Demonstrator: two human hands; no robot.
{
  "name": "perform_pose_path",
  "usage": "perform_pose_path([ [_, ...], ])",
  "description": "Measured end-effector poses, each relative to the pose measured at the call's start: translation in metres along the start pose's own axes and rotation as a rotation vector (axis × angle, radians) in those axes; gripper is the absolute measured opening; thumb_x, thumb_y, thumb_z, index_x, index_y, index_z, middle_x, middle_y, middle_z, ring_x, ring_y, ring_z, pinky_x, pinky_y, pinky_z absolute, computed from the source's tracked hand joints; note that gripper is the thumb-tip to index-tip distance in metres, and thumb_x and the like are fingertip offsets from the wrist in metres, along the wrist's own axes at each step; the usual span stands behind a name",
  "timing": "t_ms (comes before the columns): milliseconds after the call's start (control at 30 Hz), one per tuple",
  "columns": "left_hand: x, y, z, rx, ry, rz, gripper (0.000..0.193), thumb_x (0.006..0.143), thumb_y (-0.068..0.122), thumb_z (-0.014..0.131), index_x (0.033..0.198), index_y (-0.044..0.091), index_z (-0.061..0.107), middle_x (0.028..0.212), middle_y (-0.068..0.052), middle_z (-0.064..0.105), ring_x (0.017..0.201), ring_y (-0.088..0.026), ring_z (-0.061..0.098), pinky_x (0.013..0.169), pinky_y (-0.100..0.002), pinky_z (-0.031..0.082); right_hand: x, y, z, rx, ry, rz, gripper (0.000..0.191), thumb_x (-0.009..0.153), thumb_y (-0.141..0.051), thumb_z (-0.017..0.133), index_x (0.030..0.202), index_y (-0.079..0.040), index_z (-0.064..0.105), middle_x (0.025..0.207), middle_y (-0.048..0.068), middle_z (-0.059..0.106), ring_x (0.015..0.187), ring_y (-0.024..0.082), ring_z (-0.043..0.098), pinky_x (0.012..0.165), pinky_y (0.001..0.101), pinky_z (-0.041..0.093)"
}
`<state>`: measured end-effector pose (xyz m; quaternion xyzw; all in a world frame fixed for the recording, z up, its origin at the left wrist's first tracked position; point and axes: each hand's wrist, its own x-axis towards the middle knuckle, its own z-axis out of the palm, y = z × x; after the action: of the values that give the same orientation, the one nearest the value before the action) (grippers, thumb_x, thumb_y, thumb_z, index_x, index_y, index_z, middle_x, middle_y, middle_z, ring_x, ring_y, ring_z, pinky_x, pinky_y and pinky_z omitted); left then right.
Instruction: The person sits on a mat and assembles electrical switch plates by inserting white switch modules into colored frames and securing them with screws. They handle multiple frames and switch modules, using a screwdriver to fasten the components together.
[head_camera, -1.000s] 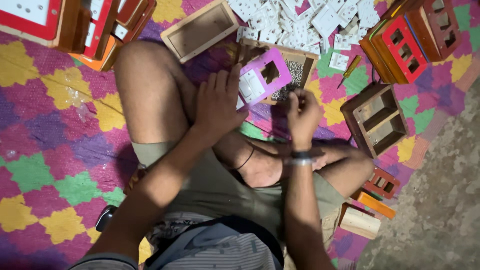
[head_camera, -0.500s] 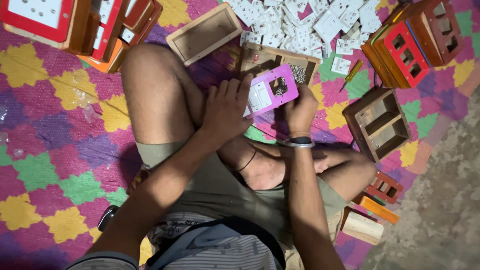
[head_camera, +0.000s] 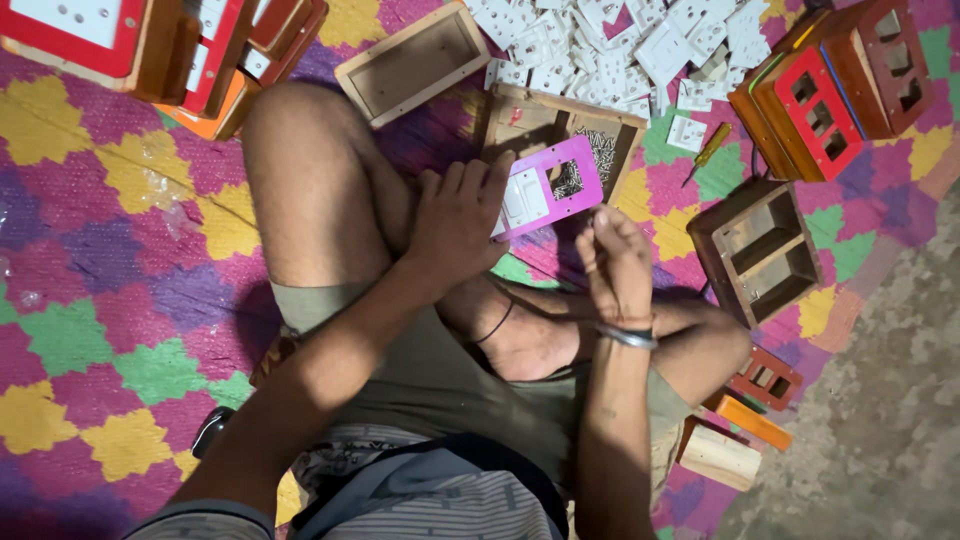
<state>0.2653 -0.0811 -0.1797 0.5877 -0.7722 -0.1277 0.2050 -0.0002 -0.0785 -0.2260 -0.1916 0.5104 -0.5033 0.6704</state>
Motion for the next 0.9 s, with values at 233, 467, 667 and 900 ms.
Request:
perform_pose_path([
  [233,0.000,0.002,0.000,0.015,-0.002,0.024,0.104,0.061,0.034,0.087,0.150,0.006,0.042,0.112,-0.012,0.055,0.102,-0.031,0.054,0.089,-0.062,0.042,-0.057,0.019,-0.011,0.045,0.105,0.024,0.017,0.096,0.009,0.063,0.110,0.005,0.071,0.105,0.015,0.074,0.097,0.024,0.074,0.091,0.0338,0.062],
  [467,-0.004,0.008,0.000,0.013,0.017,0.071,0.098,0.066,0.033,0.086,0.150,0.004,0.043,0.111,-0.012,0.055,0.102,-0.030,0.054,0.087,-0.055,0.042,-0.074,0.011,0.005,-0.139,0.104,0.021,0.019,0.093,0.007,0.064,0.110,0.004,0.071,0.103,0.016,0.075,0.093,0.023,0.075,0.085,0.0326,0.062],
  [667,-0.009,0.013,0.001,0.076,-0.007,0.191,0.091,0.068,0.030,0.079,0.149,0.003,0.047,0.110,-0.012,0.056,0.099,-0.029,0.054,0.080,-0.047,0.042,-0.073,0.000,0.033,-0.393,0.042,-0.132,0.012,0.100,0.000,0.069,0.110,0.008,0.071,0.091,0.014,0.074,0.075,0.019,0.071,0.069,0.0307,0.061],
  [900,-0.016,0.017,0.007,0.145,0.074,0.380,0.071,0.081,0.027,0.066,0.146,0.002,0.052,0.112,-0.010,0.059,0.107,-0.028,0.055,0.085,-0.043,0.043,-0.060,-0.028,0.056,-0.610,-0.101,-0.115,0.017,0.095,-0.001,0.066,0.110,0.003,0.070,0.094,0.006,0.077,0.078,0.010,0.074,0.069,0.0235,0.059],
])
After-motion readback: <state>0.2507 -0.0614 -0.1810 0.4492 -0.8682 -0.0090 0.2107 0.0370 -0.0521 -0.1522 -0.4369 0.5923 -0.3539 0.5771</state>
